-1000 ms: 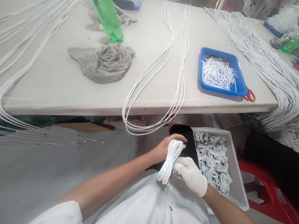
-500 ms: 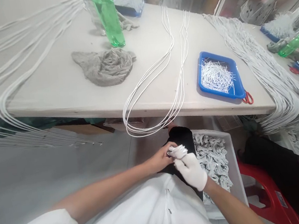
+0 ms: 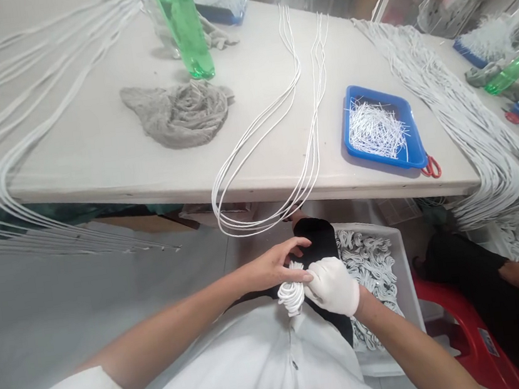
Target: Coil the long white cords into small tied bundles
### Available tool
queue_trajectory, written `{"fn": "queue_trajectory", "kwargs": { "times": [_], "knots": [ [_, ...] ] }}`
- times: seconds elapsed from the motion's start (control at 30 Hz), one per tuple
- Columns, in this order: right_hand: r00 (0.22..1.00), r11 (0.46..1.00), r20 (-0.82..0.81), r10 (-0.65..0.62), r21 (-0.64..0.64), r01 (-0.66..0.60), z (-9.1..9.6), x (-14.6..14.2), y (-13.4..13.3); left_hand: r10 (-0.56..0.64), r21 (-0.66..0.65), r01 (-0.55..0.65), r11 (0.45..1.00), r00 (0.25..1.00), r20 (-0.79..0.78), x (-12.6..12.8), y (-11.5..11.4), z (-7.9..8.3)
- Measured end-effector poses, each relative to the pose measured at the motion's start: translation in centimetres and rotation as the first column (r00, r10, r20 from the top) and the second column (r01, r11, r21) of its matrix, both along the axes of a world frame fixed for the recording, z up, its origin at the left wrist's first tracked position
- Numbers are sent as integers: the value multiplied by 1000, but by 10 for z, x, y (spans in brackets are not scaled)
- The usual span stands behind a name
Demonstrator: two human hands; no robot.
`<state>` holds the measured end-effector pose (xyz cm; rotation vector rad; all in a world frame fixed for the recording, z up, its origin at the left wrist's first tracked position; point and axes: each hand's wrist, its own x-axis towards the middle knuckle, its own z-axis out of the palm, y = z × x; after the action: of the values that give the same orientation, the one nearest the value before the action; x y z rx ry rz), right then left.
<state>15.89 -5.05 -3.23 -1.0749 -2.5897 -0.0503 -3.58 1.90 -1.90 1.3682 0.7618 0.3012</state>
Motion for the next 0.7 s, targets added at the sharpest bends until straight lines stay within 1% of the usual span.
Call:
{"fn": "queue_trajectory", "kwargs": {
  "times": [0.03,0.07,0.1,0.13,0.17,0.2,0.23,0.27,0.3,0.33,0.37,0.4,0.43,0.47,0.5,0.53,0.57,0.6,0.63,0.67,0.7],
  "knots": [
    [1000,1000,13,-7,2,7,-2,1,3,35,-106,-35,994,999,-5,-2,-2,-4],
    [1000,1000,19,-14,-3,14,-4,2,5,48,-234,-48,971,999,-5,-3,-4,-7],
    [1000,1000,22,-17,-15,18,-6,3,8,30,-371,-25,928,1000,7,-4,-7,-10],
    [1000,999,21,-14,-41,15,-8,4,10,-13,-496,28,868,999,34,-4,-10,-13],
    [1000,996,7,-11,-85,12,-11,4,12,-63,-591,93,802,995,71,-2,-14,-14],
    [999,988,-25,-21,-152,17,-12,3,13,-96,-640,142,755,990,107,-1,-19,-16],
    [995,968,-82,-60,-247,38,-13,1,13,-97,-639,153,753,988,123,1,-24,-18],
    [976,924,-166,-142,-377,70,-14,-2,12,-61,-585,115,803,992,111,4,-29,-19],
    [923,830,-267,-277,-550,91,-13,-6,11,8,-478,30,878,997,77,6,-34,-21],
    [832,685,-338,-440,-725,67,-12,-11,9,96,-328,-79,941,995,35,9,-38,-23],
    [728,515,-353,-588,-857,1,-10,-15,6,180,-166,-177,970,984,2,11,-41,-25],
    [635,350,-328,-699,-932,-96,-7,-19,4,243,-26,-244,970,970,-15,14,-42,-28],
    [563,221,-297,-771,-955,-199,-4,-23,2,279,64,-278,959,960,-18,16,-43,-31],
    [504,156,-283,-816,-948,-279,0,-25,0,291,88,-289,953,957,-9,19,-42,-33],
    [451,159,-295,-843,-936,-314,4,-25,-2,286,46,-285,957,958,-1,21,-40,-36],
    [395,217,-326,-859,-930,-297,7,-25,-4,277,-45,-276,960,961,0,23,-39,-38],
    [341,292,-361,-868,-926,-238,9,-23,-5,268,-165,-266,950,963,-9,25,-37,-40],
    [320,375,-399,-859,-917,-137,10,-21,-7,262,-286,-258,923,965,-23,26,-36,-41],
    [348,450,-426,-835,-893,-12,9,-19,-8,256,-390,-249,886,966,-36,27,-35,-42],
    [408,509,-432,-805,-856,98,6,-17,-9,248,-463,-236,854,968,-37,27,-35,-42],
    [479,553,-419,-771,-814,179,2,-15,-10,237,-507,-216,835,971,-23,27,-36,-42]
  ]
}}
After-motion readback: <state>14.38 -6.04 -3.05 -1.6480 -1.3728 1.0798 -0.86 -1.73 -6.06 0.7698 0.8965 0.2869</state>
